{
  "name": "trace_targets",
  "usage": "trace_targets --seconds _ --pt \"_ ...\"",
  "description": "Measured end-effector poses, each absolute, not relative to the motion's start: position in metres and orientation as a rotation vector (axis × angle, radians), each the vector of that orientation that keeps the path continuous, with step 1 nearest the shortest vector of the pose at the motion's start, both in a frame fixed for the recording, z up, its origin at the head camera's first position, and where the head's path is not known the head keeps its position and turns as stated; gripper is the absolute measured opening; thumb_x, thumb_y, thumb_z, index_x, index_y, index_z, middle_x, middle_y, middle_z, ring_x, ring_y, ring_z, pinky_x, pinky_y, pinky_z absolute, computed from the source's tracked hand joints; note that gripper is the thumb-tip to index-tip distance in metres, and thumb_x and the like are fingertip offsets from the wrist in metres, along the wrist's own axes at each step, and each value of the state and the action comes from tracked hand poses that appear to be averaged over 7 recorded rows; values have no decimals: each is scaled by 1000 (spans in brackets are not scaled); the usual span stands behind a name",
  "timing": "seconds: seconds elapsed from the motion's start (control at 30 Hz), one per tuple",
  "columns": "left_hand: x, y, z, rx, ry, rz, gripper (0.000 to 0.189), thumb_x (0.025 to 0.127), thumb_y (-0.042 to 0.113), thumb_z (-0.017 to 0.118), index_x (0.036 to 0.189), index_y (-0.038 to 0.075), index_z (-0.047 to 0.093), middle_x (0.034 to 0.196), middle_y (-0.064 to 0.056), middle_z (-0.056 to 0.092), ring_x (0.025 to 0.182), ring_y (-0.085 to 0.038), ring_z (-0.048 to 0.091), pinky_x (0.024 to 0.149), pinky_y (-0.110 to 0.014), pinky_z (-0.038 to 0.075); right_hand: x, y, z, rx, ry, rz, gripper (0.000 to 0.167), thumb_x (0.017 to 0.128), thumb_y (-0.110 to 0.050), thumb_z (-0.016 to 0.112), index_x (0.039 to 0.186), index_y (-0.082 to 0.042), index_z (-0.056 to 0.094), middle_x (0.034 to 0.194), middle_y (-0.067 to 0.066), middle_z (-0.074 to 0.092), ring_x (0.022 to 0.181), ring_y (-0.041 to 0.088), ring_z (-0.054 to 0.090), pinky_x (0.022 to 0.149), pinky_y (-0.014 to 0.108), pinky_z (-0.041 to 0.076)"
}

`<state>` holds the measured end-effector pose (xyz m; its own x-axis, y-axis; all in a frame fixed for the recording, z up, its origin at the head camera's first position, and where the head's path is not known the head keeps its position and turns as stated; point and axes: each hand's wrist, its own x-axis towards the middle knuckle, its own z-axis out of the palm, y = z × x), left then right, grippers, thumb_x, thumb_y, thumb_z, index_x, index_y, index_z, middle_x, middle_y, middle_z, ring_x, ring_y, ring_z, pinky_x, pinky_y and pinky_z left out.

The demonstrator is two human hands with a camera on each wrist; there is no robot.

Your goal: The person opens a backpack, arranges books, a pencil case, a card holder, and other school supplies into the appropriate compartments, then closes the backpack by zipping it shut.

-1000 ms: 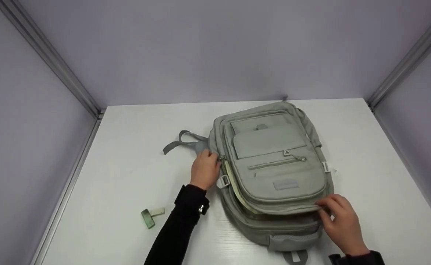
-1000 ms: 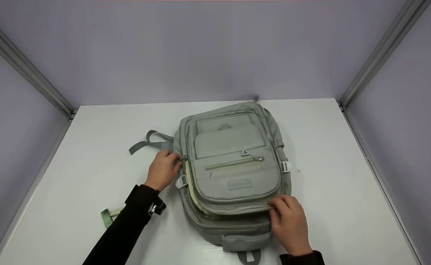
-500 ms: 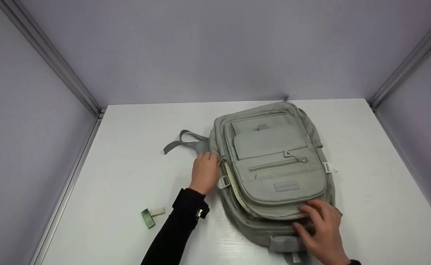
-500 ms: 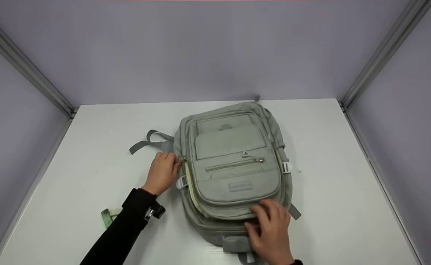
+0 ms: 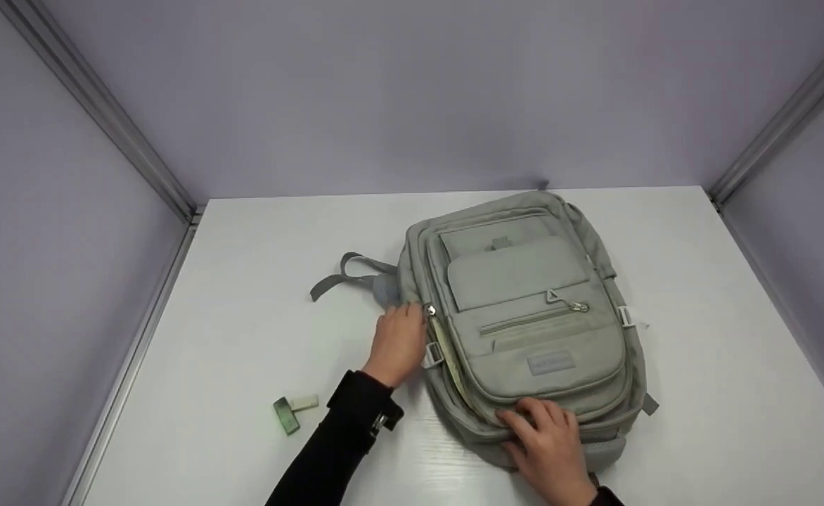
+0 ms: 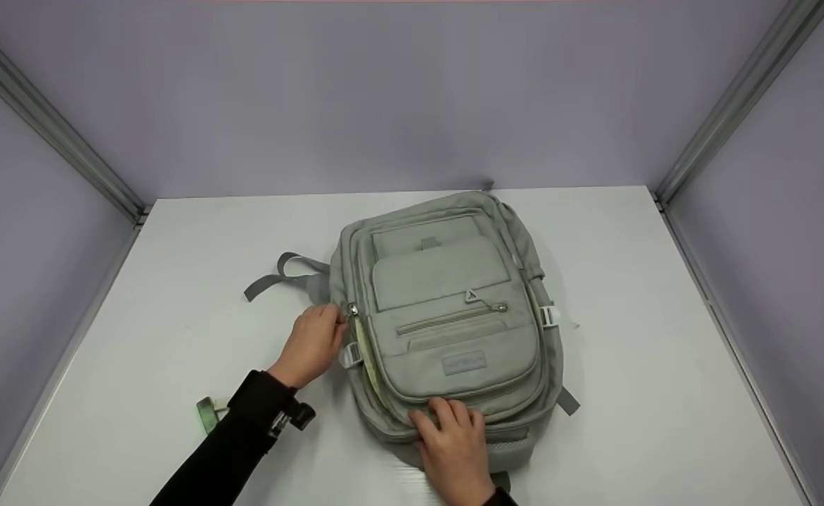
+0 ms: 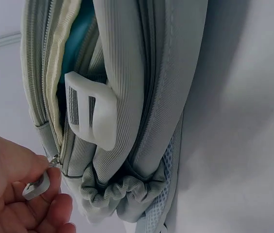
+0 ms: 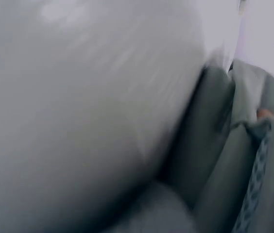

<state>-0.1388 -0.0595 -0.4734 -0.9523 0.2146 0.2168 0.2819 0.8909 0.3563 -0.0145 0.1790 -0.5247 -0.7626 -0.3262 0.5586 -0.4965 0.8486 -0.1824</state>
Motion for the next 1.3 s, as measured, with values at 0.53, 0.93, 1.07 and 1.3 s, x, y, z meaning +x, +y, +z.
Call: trace_targets --seconds 0.53,0.93,1.07,1.3 --pt "-128 -74 -471 -662 -2847 -868 7 96 2 57 90 6 56 84 -10 61 81 -26 58 77 -38 47 -27 163 -507 463 -2521 525 38 54 11 84 72 -16 63 72 -3 58 66 14 53 63 29 46" --pt "-110 -81 -460 -812 -2885 -1084 5 99 5 54 103 3 59 98 -14 64 95 -29 62 85 -38 51 -31 170 -502 415 -2485 546 37 54 12 80 71 -14 60 73 -2 58 66 15 50 62 29 44" --pt "-109 -85 -465 -743 -2894 -1209 8 99 6 58 104 3 62 100 -13 67 93 -26 64 82 -35 51 -36 181 -495 446 -2547 527 36 57 9 83 73 -15 61 75 -3 59 69 15 53 63 32 45" --pt "-97 -72 -477 -726 -2862 -1385 16 95 5 64 110 3 68 105 -12 71 91 -22 68 80 -28 54 -45 224 -478 417 -2710 392 38 59 18 73 70 -17 63 75 -2 63 70 19 57 66 42 43"
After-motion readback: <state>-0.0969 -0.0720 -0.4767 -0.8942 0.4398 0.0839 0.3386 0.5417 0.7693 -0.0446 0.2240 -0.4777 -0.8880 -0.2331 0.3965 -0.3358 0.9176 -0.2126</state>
